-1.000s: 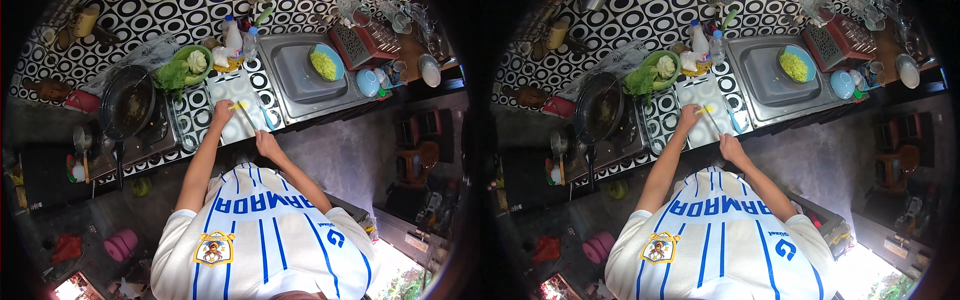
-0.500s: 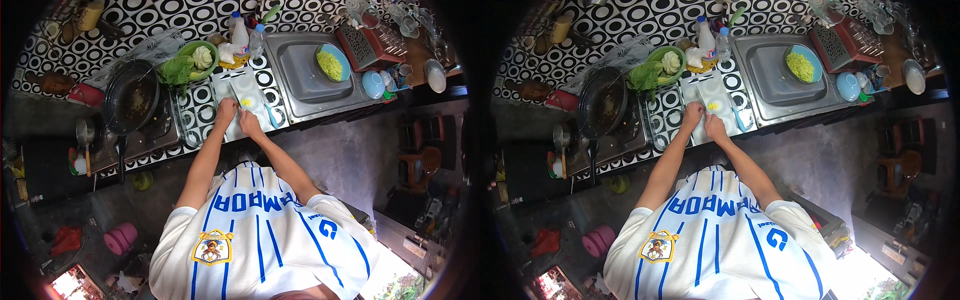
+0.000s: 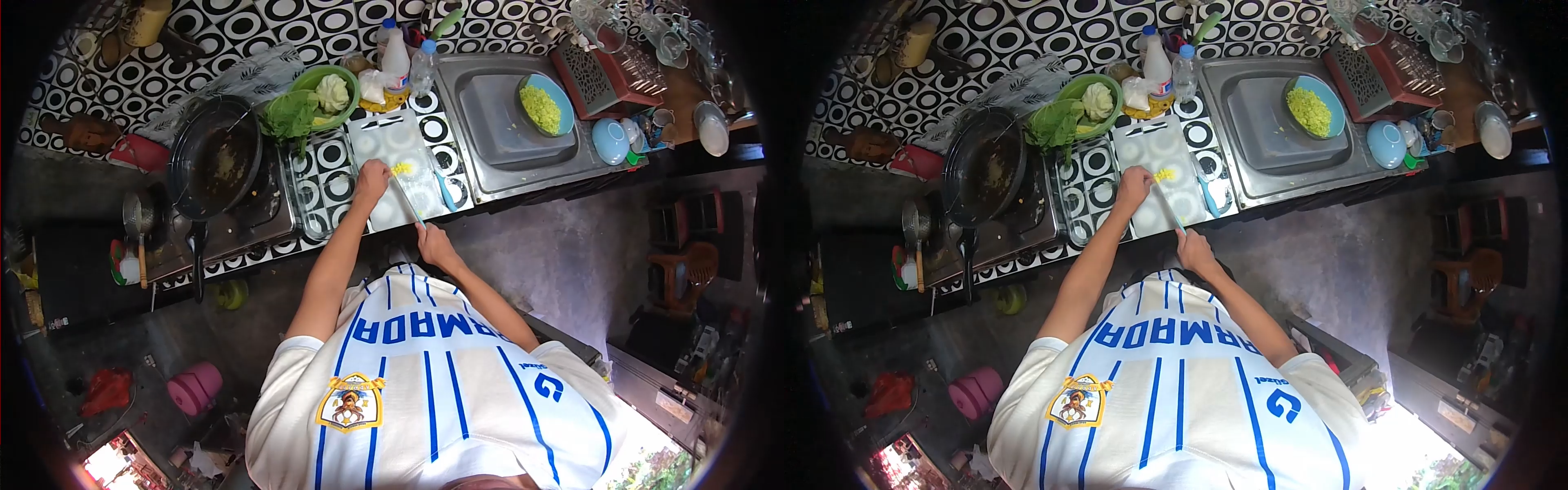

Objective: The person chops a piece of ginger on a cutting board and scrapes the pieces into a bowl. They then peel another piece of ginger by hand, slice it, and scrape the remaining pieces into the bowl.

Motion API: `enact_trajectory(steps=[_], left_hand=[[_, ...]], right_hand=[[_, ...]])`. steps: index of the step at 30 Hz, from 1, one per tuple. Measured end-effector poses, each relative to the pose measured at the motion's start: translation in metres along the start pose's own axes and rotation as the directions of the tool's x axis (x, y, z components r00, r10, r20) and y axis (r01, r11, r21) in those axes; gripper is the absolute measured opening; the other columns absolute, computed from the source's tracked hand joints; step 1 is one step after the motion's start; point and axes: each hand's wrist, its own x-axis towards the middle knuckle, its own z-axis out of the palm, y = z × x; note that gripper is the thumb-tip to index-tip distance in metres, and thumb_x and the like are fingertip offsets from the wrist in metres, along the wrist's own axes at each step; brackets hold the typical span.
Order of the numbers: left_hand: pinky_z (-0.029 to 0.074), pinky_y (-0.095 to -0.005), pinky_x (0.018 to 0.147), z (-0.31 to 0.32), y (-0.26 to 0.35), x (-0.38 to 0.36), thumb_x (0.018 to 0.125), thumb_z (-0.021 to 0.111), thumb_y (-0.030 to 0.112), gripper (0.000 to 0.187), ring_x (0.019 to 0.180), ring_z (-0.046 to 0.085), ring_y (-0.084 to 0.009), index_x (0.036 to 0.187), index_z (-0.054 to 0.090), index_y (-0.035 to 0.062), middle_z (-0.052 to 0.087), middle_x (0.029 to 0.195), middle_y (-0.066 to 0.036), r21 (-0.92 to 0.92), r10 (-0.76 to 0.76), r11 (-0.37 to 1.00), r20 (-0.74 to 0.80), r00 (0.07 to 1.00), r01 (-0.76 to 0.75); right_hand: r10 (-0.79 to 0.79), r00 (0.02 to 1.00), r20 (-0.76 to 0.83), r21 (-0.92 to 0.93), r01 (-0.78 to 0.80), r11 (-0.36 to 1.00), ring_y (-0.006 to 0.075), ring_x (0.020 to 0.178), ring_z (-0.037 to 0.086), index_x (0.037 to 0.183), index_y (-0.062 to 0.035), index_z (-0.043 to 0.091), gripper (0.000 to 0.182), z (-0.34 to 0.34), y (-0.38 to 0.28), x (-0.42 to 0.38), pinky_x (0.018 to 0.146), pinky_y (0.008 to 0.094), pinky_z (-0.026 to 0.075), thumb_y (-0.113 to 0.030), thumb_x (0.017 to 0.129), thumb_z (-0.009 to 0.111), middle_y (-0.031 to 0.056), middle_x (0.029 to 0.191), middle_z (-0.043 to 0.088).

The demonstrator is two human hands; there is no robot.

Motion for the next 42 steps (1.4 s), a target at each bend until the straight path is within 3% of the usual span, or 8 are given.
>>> enact_trajectory(steps=[5, 7, 10, 13, 24, 32, 39, 42], left_hand=[[0.053, -0.0416, 0.084, -0.01, -0.001, 0.006, 0.073, 0.072, 0.01, 0.011, 0.091, 0.065, -0.0363, 0.082, 0.073, 0.0042, 0.068, 0.09, -0.018, 0.029, -0.045, 0.999, 0.074, 0.996, 0.043], [0.053, -0.0407, 0.085, -0.011, -0.005, 0.002, 0.072, 0.075, 0.012, 0.016, 0.093, 0.065, -0.0358, 0.086, 0.073, 0.0053, 0.069, 0.093, -0.017, 0.062, 0.006, 0.998, 0.014, 1.0, -0.007], [0.053, -0.0404, 0.086, -0.011, -0.013, 0.004, 0.07, 0.077, 0.012, 0.021, 0.093, 0.066, -0.0353, 0.089, 0.073, 0.0059, 0.069, 0.095, -0.015, 0.033, -0.026, 0.999, 0.095, 0.995, 0.023], [0.054, -0.0407, 0.081, -0.015, -0.004, -0.001, 0.069, 0.076, 0.009, 0.02, 0.086, 0.068, -0.0338, 0.088, 0.073, 0.0018, 0.07, 0.091, -0.018, 0.049, 0.004, 0.999, 0.055, 0.998, -0.007], [0.054, -0.0444, 0.072, -0.015, 0.01, -0.001, 0.076, 0.067, 0.009, 0.007, 0.082, 0.067, -0.0379, 0.078, 0.072, 0.0043, 0.068, 0.084, -0.021, 0.077, -0.133, 0.989, 0.054, 0.99, 0.129], [0.053, -0.0455, 0.07, -0.008, 0.0, 0.001, 0.076, 0.064, 0.009, 0.009, 0.079, 0.066, -0.0393, 0.075, 0.072, 0.0038, 0.067, 0.081, -0.021, 0.068, -0.054, 0.996, -0.003, 0.999, 0.054], [0.054, -0.0435, 0.078, -0.011, 0.006, 0.003, 0.075, 0.072, 0.009, 0.005, 0.084, 0.066, -0.0379, 0.078, 0.073, 0.0046, 0.069, 0.086, -0.02, 0.076, -0.172, 0.983, 0.078, 0.982, 0.166], [0.054, -0.0416, 0.081, -0.011, 0.001, 0.01, 0.069, 0.079, 0.01, 0.014, 0.085, 0.067, -0.0363, 0.079, 0.073, 0.004, 0.07, 0.087, -0.018, 0.065, -0.21, 0.977, 0.133, 0.969, 0.202]], right_hand=[[0.039, 0.999, 0.014, 0.041, -0.04, 0.998, 0.0562, 0.091, 0.058, 0.09, 0.0071, 0.061, 0.05, -0.034, -0.026, -0.001, 0.082, 0.0587, 0.046, -0.037, 0.103, 0.04, 0.0376, 0.087, 0.062], [-0.024, 0.999, -0.047, 0.086, 0.028, 0.996, 0.056, 0.091, 0.059, 0.09, 0.0069, 0.062, 0.051, -0.036, -0.036, 0.007, 0.082, 0.0586, 0.046, -0.037, 0.102, 0.04, 0.0378, 0.086, 0.062], [-0.056, 0.993, -0.1, 0.102, 0.067, 0.993, 0.0548, 0.093, 0.058, 0.089, 0.0077, 0.062, 0.052, -0.025, -0.049, 0.031, 0.082, 0.0563, 0.046, -0.037, 0.103, 0.039, 0.037, 0.088, 0.062], [-0.08, 0.989, -0.123, 0.088, 0.091, 0.992, 0.0544, 0.093, 0.058, 0.089, 0.0083, 0.062, 0.052, -0.009, -0.055, 0.057, 0.082, 0.0557, 0.045, -0.036, 0.103, 0.039, 0.0366, 0.089, 0.062], [-0.142, 0.98, -0.139, 0.084, 0.154, 0.985, 0.0559, 0.087, 0.059, 0.086, 0.0077, 0.062, 0.049, 0.033, -0.037, 0.096, 0.076, 0.0587, 0.047, -0.033, 0.102, 0.039, 0.038, 0.086, 0.061], [-0.054, 0.995, -0.079, 0.023, 0.056, 0.998, 0.056, 0.086, 0.059, 0.087, 0.0083, 0.061, 0.048, 0.028, -0.02, 0.038, 0.077, 0.0591, 0.047, -0.034, 0.102, 0.043, 0.0382, 0.083, 0.061], [0.04, 0.996, 0.085, 0.023, -0.042, 0.999, 0.0551, 0.09, 0.06, 0.092, 0.01, 0.062, 0.054, -0.007, 0.005, 0.012, 0.08, 0.0581, 0.047, -0.039, 0.102, 0.041, 0.0386, 0.089, 0.062], [0.261, 0.93, 0.258, 0.161, -0.308, 0.938, 0.0545, 0.094, 0.059, 0.094, 0.0111, 0.062, 0.058, -0.062, -0.061, 0.006, 0.085, 0.0565, 0.047, -0.04, 0.103, 0.038, 0.0384, 0.093, 0.062]])
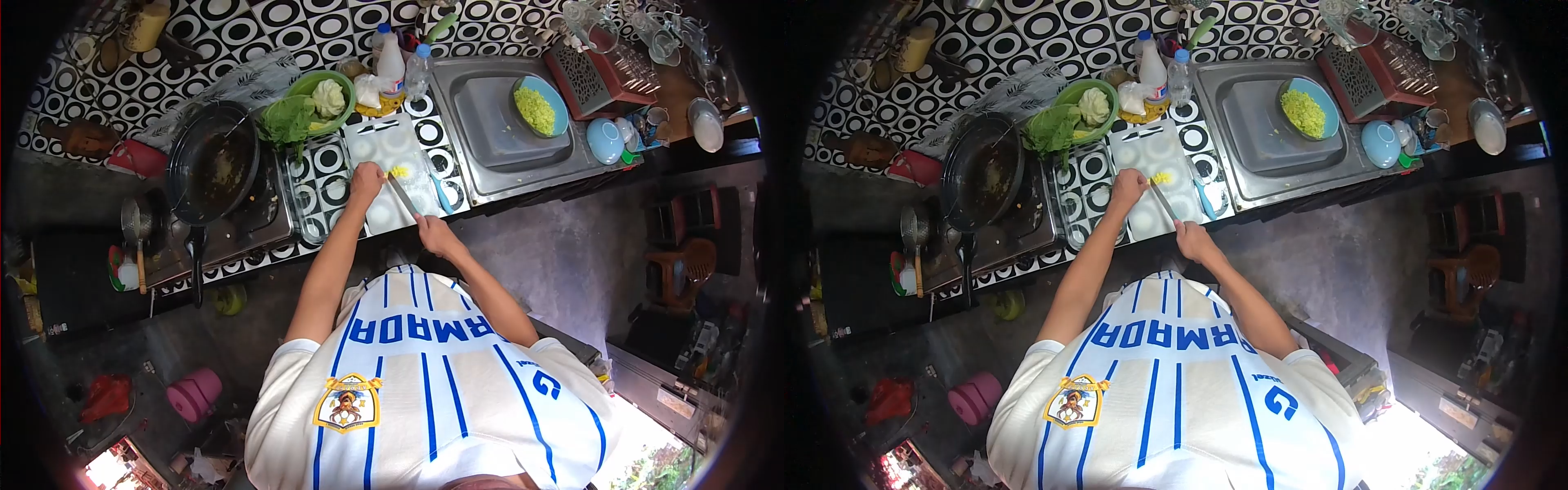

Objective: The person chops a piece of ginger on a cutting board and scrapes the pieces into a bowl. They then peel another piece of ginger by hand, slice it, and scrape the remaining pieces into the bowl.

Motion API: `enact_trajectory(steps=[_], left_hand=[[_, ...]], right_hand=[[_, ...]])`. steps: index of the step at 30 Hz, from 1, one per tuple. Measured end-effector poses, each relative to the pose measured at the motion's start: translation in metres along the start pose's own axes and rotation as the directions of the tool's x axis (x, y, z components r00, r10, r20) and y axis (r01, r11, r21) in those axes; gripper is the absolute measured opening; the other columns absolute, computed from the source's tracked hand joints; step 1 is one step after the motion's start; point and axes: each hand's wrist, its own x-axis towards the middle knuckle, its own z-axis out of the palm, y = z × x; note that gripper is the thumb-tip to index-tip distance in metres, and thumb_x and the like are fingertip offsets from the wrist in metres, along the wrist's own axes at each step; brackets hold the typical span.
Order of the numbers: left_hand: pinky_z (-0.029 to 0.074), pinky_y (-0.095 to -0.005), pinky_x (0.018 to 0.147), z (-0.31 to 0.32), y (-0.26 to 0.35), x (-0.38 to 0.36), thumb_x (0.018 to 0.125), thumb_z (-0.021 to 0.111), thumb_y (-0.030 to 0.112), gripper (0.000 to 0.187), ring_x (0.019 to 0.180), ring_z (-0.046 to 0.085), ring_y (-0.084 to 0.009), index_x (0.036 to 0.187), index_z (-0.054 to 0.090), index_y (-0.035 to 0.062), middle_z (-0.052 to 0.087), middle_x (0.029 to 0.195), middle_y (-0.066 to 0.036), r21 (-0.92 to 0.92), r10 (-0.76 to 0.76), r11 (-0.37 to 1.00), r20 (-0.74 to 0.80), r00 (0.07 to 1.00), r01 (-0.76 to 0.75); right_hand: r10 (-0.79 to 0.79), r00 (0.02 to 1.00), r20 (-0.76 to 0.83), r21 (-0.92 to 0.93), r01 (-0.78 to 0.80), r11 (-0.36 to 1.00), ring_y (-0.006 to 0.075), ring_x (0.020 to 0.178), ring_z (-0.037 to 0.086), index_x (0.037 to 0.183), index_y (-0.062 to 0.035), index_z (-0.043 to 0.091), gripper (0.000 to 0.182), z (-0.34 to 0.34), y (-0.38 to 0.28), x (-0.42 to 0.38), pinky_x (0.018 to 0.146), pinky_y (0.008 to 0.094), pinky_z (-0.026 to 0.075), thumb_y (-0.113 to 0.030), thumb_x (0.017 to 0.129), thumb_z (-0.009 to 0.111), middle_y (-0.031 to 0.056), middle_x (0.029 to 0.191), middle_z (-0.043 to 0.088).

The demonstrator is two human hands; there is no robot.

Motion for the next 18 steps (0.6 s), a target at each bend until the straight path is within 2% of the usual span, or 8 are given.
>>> enact_trajectory(steps=[1, 3, 4, 6, 9, 12, 15, 18], left_hand=[[0.054, -0.041, 0.079, -0.001, -0.004, 0.002, 0.066, 0.081, 0.011, 0.019, 0.084, 0.068, -0.0351, 0.081, 0.073, 0.0033, 0.07, 0.086, -0.018, 0.036, 0.054, 0.998, -0.015, 0.998, -0.053], [0.054, -0.0399, 0.077, -0.004, -0.01, 0.003, 0.06, 0.085, 0.014, 0.028, 0.08, 0.069, -0.0327, 0.083, 0.074, 0.002, 0.071, 0.083, -0.016, 0.106, 0.161, 0.982, -0.036, 0.986, -0.156], [0.055, -0.0401, 0.078, -0.004, -0.012, 0.002, 0.06, 0.085, 0.013, 0.026, 0.082, 0.069, -0.033, 0.08, 0.073, 0.0022, 0.071, 0.084, -0.017, 0.075, 0.147, 0.987, -0.038, 0.988, -0.144], [0.055, -0.0405, 0.081, -0.006, -0.015, 0.002, 0.059, 0.085, 0.012, 0.024, 0.086, 0.069, -0.0337, 0.076, 0.071, 0.0026, 0.07, 0.086, -0.019, 0.014, 0.118, 0.993, -0.043, 0.992, -0.117], [0.056, -0.0411, 0.078, -0.004, -0.014, 0.003, 0.06, 0.083, 0.01, 0.021, 0.081, 0.069, -0.0355, 0.075, 0.07, 0.0018, 0.07, 0.082, -0.019, 0.008, 0.073, 0.997, -0.012, 0.997, -0.073], [0.056, -0.0425, 0.075, -0.003, -0.009, 0.0, 0.064, 0.081, 0.009, 0.018, 0.078, 0.069, -0.0369, 0.075, 0.07, 0.0013, 0.069, 0.08, -0.019, 0.018, 0.06, 0.998, -0.045, 0.997, -0.059], [0.055, -0.0443, 0.074, -0.003, -0.006, -0.002, 0.067, 0.079, 0.008, 0.014, 0.079, 0.069, -0.038, 0.076, 0.07, 0.0011, 0.069, 0.081, -0.021, 0.067, 0.011, 0.998, 0.0, 1.0, -0.011], [0.055, -0.0456, 0.072, 0.001, -0.006, -0.003, 0.071, 0.076, 0.009, 0.012, 0.079, 0.068, -0.0395, 0.077, 0.071, 0.0003, 0.068, 0.08, -0.023, 0.094, 0.038, 0.995, -0.062, 0.997, -0.032]], right_hand=[[-0.156, 0.986, -0.065, -0.065, 0.152, 0.986, 0.0538, 0.097, 0.059, 0.096, 0.0114, 0.062, 0.058, 0.006, 0.014, 0.018, 0.087, 0.0546, 0.046, -0.04, 0.103, 0.037, 0.0388, 0.094, 0.062], [-0.278, 0.952, -0.125, -0.101, 0.266, 0.959, 0.0534, 0.098, 0.059, 0.096, 0.0112, 0.062, 0.057, 0.004, 0.006, 0.028, 0.087, 0.0541, 0.045, -0.04, 0.102, 0.038, 0.0389, 0.094, 0.062], [-0.336, 0.93, -0.15, -0.122, 0.319, 0.94, 0.0532, 0.098, 0.059, 0.096, 0.0111, 0.063, 0.057, 0.005, 0.001, 0.032, 0.087, 0.0538, 0.045, -0.04, 0.102, 0.038, 0.039, 0.094, 0.062], [-0.346, 0.92, -0.186, -0.154, 0.321, 0.935, 0.0533, 0.094, 0.06, 0.093, 0.0103, 0.063, 0.056, 0.013, -0.003, 0.049, 0.084, 0.0543, 0.046, -0.039, 0.102, 0.039, 0.0379, 0.09, 0.062], [-0.354, 0.911, -0.21, -0.18, 0.32, 0.93, 0.0529, 0.091, 0.06, 0.09, 0.0099, 0.063, 0.056, 0.025, -0.005, 0.07, 0.082, 0.0535, 0.046, -0.038, 0.102, 0.039, 0.0366, 0.088, 0.062], [-0.359, 0.908, -0.217, -0.172, 0.327, 0.929, 0.0539, 0.091, 0.06, 0.089, 0.0109, 0.064, 0.057, 0.033, -0.006, 0.081, 0.082, 0.0542, 0.047, -0.039, 0.102, 0.039, 0.0378, 0.086, 0.062], [-0.391, 0.895, -0.214, -0.156, 0.364, 0.918, 0.0545, 0.089, 0.06, 0.088, 0.0114, 0.064, 0.058, 0.042, -0.001, 0.09, 0.081, 0.0547, 0.047, -0.039, 0.102, 0.039, 0.0383, 0.084, 0.062], [-0.428, 0.875, -0.228, -0.167, 0.398, 0.902, 0.0549, 0.087, 0.06, 0.085, 0.011, 0.064, 0.057, 0.053, 0.007, 0.097, 0.08, 0.0558, 0.047, -0.038, 0.102, 0.039, 0.0384, 0.082, 0.061]])
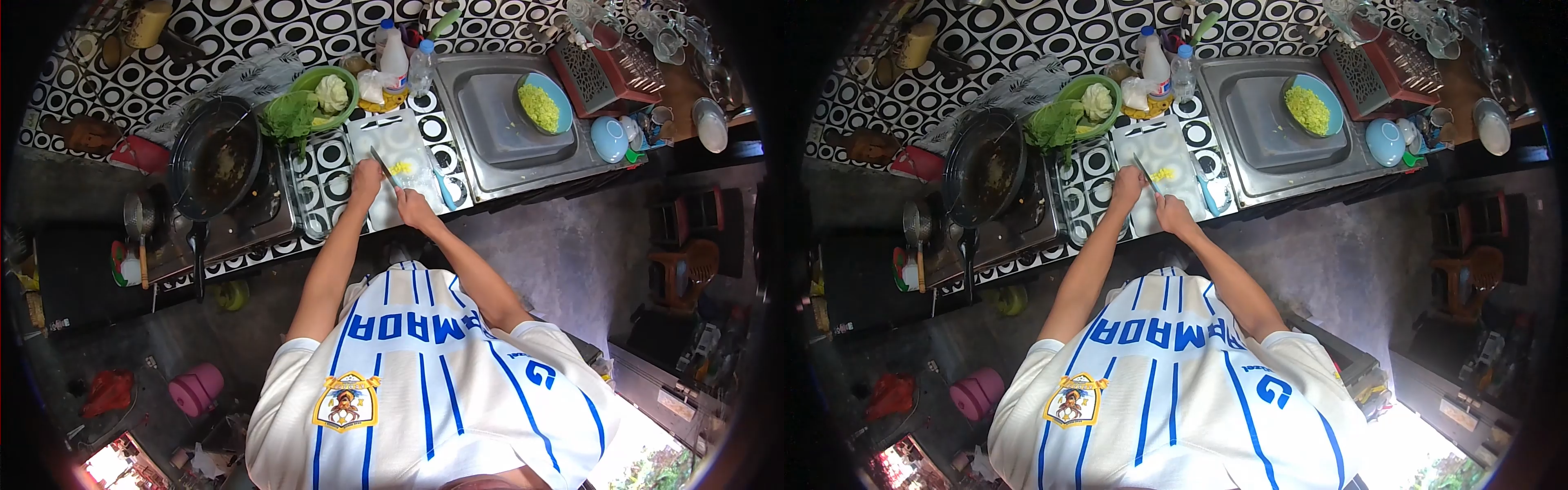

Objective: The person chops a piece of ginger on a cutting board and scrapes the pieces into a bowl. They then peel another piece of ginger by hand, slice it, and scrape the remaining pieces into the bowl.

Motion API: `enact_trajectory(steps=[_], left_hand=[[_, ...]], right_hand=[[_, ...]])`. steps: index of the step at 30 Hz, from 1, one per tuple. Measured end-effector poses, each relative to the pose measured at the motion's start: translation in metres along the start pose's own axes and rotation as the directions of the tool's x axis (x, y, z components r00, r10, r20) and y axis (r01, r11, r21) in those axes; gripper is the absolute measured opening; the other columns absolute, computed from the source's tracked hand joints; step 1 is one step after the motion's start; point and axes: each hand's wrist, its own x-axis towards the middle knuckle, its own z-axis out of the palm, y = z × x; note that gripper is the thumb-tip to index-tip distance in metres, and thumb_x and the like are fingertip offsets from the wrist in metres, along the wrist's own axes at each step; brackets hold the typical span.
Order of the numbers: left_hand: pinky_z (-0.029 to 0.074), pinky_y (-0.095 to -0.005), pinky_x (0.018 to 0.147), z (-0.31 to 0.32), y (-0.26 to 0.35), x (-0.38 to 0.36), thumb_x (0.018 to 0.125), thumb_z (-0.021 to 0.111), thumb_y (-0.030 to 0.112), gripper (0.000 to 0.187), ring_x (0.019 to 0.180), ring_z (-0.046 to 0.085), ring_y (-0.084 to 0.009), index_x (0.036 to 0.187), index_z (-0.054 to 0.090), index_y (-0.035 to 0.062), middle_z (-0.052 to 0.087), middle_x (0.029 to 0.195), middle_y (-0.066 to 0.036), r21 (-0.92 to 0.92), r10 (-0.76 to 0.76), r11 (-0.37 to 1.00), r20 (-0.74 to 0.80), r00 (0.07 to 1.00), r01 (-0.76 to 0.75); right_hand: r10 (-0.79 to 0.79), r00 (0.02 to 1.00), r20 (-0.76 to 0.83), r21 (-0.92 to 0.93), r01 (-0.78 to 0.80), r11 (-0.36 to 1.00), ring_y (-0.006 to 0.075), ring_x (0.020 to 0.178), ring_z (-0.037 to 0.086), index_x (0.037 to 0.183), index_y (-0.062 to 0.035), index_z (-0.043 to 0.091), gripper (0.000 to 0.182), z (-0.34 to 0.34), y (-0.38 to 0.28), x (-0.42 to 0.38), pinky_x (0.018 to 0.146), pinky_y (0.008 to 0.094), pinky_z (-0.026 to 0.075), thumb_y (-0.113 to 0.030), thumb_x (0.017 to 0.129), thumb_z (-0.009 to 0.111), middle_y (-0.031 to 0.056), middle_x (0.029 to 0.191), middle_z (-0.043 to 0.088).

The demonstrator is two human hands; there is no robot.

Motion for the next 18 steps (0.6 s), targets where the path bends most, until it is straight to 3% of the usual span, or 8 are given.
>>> enact_trajectory(steps=[8, 9, 15, 18], left_hand=[[0.054, -0.0481, 0.07, 0.005, -0.001, -0.001, 0.074, 0.072, 0.011, 0.012, 0.079, 0.067, -0.0427, 0.074, 0.07, -0.0003, 0.066, 0.078, -0.026, -0.021, -0.004, 1.0, -0.063, 0.998, 0.003], [0.054, -0.048, 0.07, 0.006, -0.002, -0.003, 0.074, 0.072, 0.011, 0.012, 0.079, 0.067, -0.0428, 0.074, 0.07, -0.0006, 0.066, 0.078, -0.026, -0.025, -0.001, 1.0, -0.07, 0.998, -0.001], [0.055, -0.0485, 0.072, 0.016, -0.007, 0.004, 0.073, 0.075, 0.011, 0.013, 0.079, 0.067, -0.042, 0.074, 0.071, -0.0006, 0.068, 0.081, -0.024, 0.009, -0.041, 0.999, -0.041, 0.998, 0.042], [0.054, -0.0471, 0.076, 0.008, -0.003, -0.003, 0.072, 0.075, 0.007, 0.012, 0.084, 0.067, -0.0408, 0.079, 0.071, -0.0012, 0.068, 0.087, -0.024, -0.015, -0.037, 0.999, 0.007, 0.999, 0.037]], right_hand=[[-0.084, 0.993, -0.081, -0.055, 0.08, 0.995, 0.0572, 0.077, 0.059, 0.074, 0.009, 0.058, 0.051, 0.017, 0.015, -0.03, 0.069, 0.0593, 0.047, -0.031, 0.103, 0.043, 0.0385, 0.076, 0.059], [-0.022, 0.999, -0.041, -0.064, 0.019, 0.998, 0.0567, 0.078, 0.059, 0.074, 0.0089, 0.057, 0.051, 0.016, 0.021, -0.034, 0.07, 0.0593, 0.047, -0.031, 0.103, 0.042, 0.0387, 0.077, 0.059], [0.005, 0.998, 0.057, -0.153, 0.003, 0.988, 0.0547, 0.08, 0.061, 0.084, 0.0108, 0.061, 0.056, -0.02, 0.033, -0.077, 0.071, 0.0562, 0.048, -0.038, 0.103, 0.042, 0.0385, 0.083, 0.061], [0.17, 0.976, 0.137, -0.043, -0.165, 0.985, 0.0524, 0.08, 0.062, 0.087, 0.01, 0.062, 0.058, -0.038, 0.029, -0.067, 0.073, 0.0532, 0.049, -0.042, 0.102, 0.041, 0.0364, 0.083, 0.062]])
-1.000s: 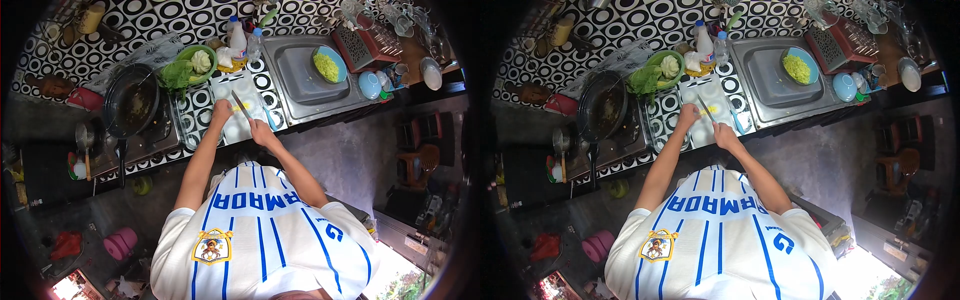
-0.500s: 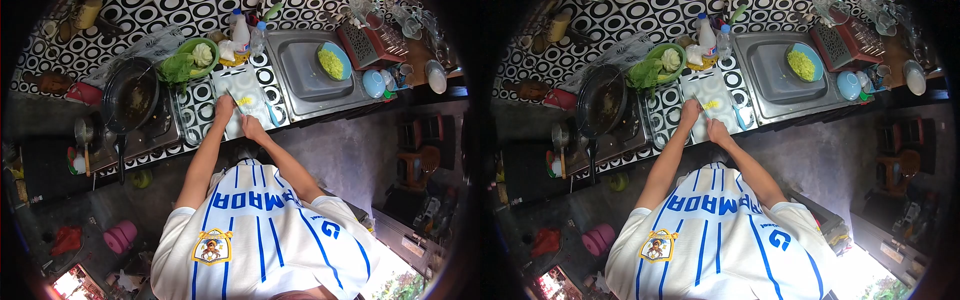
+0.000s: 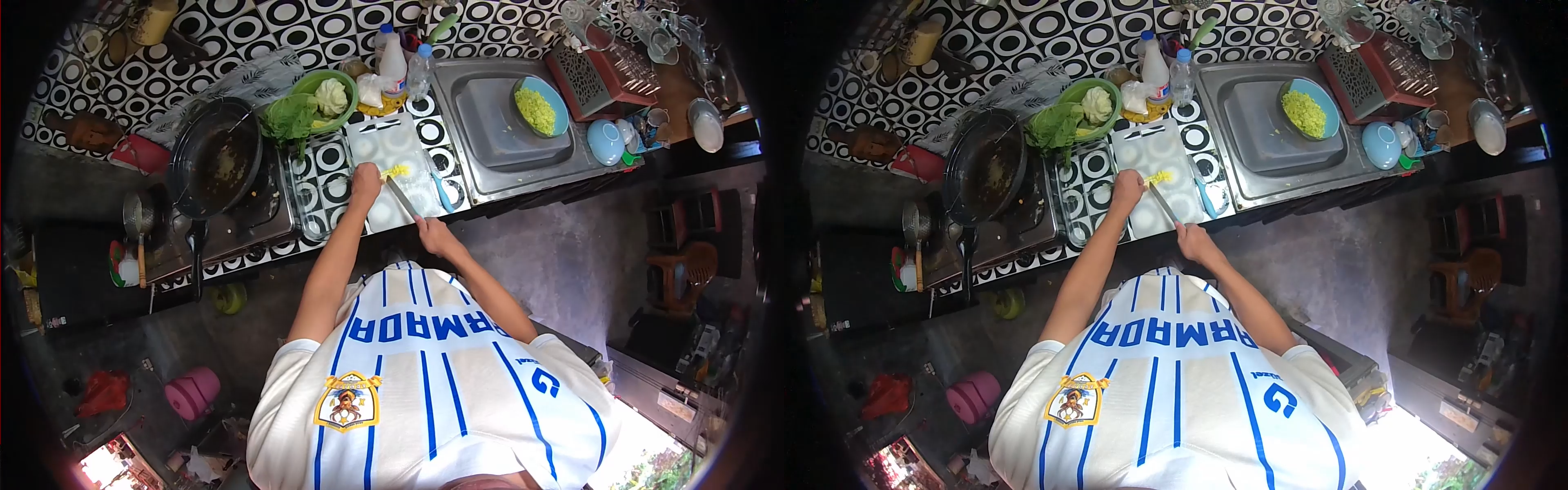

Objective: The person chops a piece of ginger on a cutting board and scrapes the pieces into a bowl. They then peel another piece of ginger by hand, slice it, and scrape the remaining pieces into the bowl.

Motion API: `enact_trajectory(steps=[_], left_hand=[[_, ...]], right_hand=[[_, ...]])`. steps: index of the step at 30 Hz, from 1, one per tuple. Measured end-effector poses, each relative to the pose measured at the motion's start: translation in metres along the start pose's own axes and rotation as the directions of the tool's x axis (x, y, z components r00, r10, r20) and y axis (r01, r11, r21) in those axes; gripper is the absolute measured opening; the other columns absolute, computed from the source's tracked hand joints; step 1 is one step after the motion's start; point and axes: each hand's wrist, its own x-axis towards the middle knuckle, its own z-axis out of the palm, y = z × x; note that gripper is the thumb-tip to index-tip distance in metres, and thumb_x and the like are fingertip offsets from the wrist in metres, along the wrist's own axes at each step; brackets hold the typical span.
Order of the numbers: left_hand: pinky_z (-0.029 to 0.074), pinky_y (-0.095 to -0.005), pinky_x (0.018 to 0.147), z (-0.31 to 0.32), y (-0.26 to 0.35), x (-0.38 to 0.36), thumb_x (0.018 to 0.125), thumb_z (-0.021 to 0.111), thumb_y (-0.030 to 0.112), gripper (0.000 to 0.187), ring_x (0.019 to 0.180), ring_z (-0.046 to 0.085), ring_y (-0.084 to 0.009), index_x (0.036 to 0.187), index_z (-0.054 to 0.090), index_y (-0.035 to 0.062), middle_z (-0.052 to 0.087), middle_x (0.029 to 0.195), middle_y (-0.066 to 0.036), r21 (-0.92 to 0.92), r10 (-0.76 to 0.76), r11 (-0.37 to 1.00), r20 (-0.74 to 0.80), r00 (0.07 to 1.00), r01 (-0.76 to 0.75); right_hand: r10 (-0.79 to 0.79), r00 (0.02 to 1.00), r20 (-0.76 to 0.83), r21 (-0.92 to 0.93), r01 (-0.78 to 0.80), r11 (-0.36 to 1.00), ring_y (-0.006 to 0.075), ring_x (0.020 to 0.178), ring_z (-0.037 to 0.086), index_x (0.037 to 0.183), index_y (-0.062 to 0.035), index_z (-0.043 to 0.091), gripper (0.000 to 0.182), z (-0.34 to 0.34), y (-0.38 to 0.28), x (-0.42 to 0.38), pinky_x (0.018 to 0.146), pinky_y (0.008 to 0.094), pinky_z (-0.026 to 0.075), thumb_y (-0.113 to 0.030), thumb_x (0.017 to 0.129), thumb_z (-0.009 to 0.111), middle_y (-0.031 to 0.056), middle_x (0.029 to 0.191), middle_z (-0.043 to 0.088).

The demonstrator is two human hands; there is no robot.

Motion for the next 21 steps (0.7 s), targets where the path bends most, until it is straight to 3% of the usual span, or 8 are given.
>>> enact_trajectory(steps=[1, 5, 10, 14, 21], left_hand=[[0.054, -0.0465, 0.078, -0.007, 0.005, -0.005, 0.071, 0.075, 0.005, 0.013, 0.086, 0.067, -0.0404, 0.081, 0.071, -0.0014, 0.068, 0.089, -0.024, -0.012, 0.033, 0.999, -0.003, 0.999, -0.033], [0.053, -0.0448, 0.084, -0.012, 0.008, -0.018, 0.072, 0.071, 0.0, 0.018, 0.094, 0.066, -0.0397, 0.09, 0.071, -0.0008, 0.068, 0.094, -0.025, -0.056, 0.132, 0.989, -0.102, 0.986, -0.138], [0.053, -0.0473, 0.08, -0.003, 0.01, -0.022, 0.076, 0.062, -0.003, 0.016, 0.091, 0.065, -0.0431, 0.089, 0.07, -0.0004, 0.067, 0.091, -0.026, -0.096, 0.074, 0.991, -0.159, 0.984, -0.09], [0.052, -0.0498, 0.074, -0.012, 0.031, -0.032, 0.081, 0.055, -0.002, 0.016, 0.087, 0.065, -0.0453, 0.087, 0.069, -0.0001, 0.066, 0.089, -0.027, -0.122, -0.034, 0.992, -0.178, 0.983, 0.012], [0.052, -0.0517, 0.071, -0.012, 0.033, -0.026, 0.086, 0.052, 0.001, 0.011, 0.083, 0.066, -0.0467, 0.096, 0.056, -0.0027, 0.066, 0.081, -0.028, -0.143, -0.118, 0.985, -0.171, 0.978, 0.093]], right_hand=[[0.083, 0.995, 0.046, 0.045, -0.085, 0.995, 0.0496, 0.082, 0.063, 0.087, 0.0087, 0.062, 0.057, -0.01, -0.011, -0.001, 0.075, 0.0507, 0.049, -0.042, 0.102, 0.04, 0.0346, 0.083, 0.063], [-0.089, 0.995, -0.055, 0.044, 0.091, 0.995, 0.0536, 0.096, 0.06, 0.092, 0.0111, 0.064, 0.058, -0.019, -0.033, 0.011, 0.085, 0.054, 0.047, -0.04, 0.102, 0.038, 0.039, 0.09, 0.062], [-0.145, 0.981, -0.125, 0.029, 0.15, 0.988, 0.0535, 0.088, 0.06, 0.087, 0.0099, 0.063, 0.057, 0.002, -0.047, 0.038, 0.08, 0.0533, 0.047, -0.039, 0.102, 0.039, 0.0369, 0.083, 0.062], [-0.163, 0.976, -0.142, 0.053, 0.172, 0.984, 0.0542, 0.092, 0.059, 0.088, 0.0095, 0.064, 0.056, 0.025, -0.046, 0.054, 0.081, 0.0544, 0.046, -0.038, 0.103, 0.039, 0.038, 0.085, 0.062], [-0.193, 0.963, -0.188, 0.065, 0.208, 0.976, 0.0562, 0.09, 0.059, 0.085, 0.0108, 0.063, 0.055, 0.05, -0.037, 0.066, 0.08, 0.0573, 0.046, -0.035, 0.103, 0.038, 0.0397, 0.084, 0.06]])
